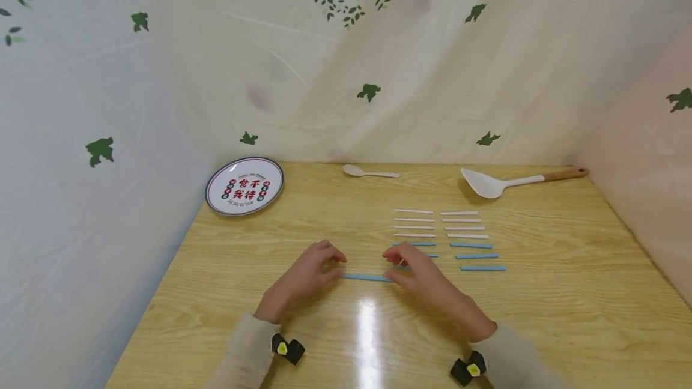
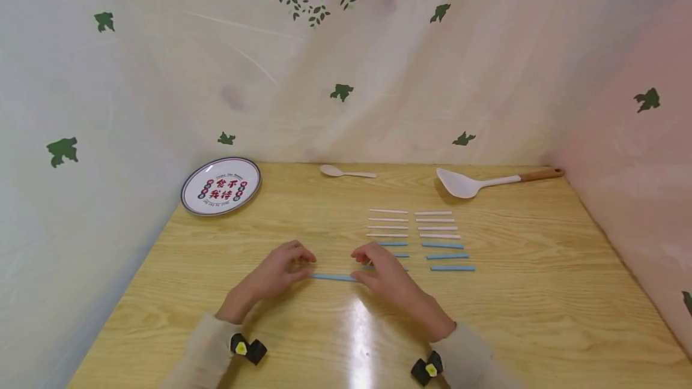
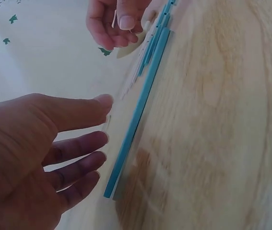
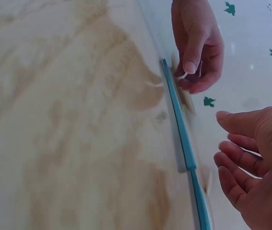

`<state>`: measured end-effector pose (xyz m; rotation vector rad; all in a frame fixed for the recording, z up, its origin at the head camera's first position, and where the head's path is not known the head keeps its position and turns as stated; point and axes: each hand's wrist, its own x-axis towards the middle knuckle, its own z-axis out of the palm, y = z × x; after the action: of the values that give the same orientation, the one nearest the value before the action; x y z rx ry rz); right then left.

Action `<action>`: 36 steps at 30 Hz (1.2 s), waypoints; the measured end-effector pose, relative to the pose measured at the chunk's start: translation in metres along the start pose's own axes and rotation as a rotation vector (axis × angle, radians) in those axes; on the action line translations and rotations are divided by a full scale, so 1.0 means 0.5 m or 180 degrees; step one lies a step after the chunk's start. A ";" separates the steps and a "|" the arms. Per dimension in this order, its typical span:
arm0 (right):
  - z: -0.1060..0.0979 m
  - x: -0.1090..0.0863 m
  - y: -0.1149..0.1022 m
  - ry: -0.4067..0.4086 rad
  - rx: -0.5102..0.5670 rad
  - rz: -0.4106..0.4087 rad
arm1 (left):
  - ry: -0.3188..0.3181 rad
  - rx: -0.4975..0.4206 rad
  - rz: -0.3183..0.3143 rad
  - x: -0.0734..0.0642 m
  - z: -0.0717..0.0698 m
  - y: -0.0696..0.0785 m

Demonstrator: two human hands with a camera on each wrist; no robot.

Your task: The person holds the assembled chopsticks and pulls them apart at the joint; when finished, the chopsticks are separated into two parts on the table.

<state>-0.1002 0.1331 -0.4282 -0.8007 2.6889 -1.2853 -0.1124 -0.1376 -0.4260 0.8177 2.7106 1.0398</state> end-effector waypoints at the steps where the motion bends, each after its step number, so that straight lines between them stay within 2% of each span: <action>1: 0.005 0.002 -0.001 -0.0037 0.0008 0.0010 | -0.0044 0.0004 -0.0008 -0.001 0.001 -0.001; 8: 0.032 0.012 -0.005 -0.0302 -0.0233 0.0029 | -0.0207 0.0052 0.0014 -0.004 0.009 -0.006; 14: 0.043 0.017 -0.012 -0.0469 -0.0457 0.0043 | -0.0187 0.0263 0.0185 0.000 0.020 -0.009; 22: 0.050 0.019 -0.021 -0.0579 -0.0545 0.0079 | -0.0153 0.0328 0.0245 0.001 0.025 -0.008; 25: 0.048 0.019 -0.026 -0.0553 -0.0580 0.0075 | -0.0157 0.0345 0.0240 0.001 0.023 -0.005; 28: 0.046 0.020 -0.029 -0.0409 -0.0642 0.0042 | -0.0198 0.0244 0.0158 0.002 0.016 0.002; 33: 0.034 0.025 -0.034 -0.0076 -0.0771 -0.0211 | -0.0348 0.0039 -0.0088 0.011 0.003 0.020; 36: 0.024 0.029 -0.036 0.0006 -0.0855 -0.0420 | -0.0422 0.0131 -0.0071 0.022 0.000 0.030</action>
<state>-0.1020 0.1082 -0.4204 -1.0192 2.8928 -0.9554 -0.1149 -0.1227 -0.4157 0.8296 2.6317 0.8944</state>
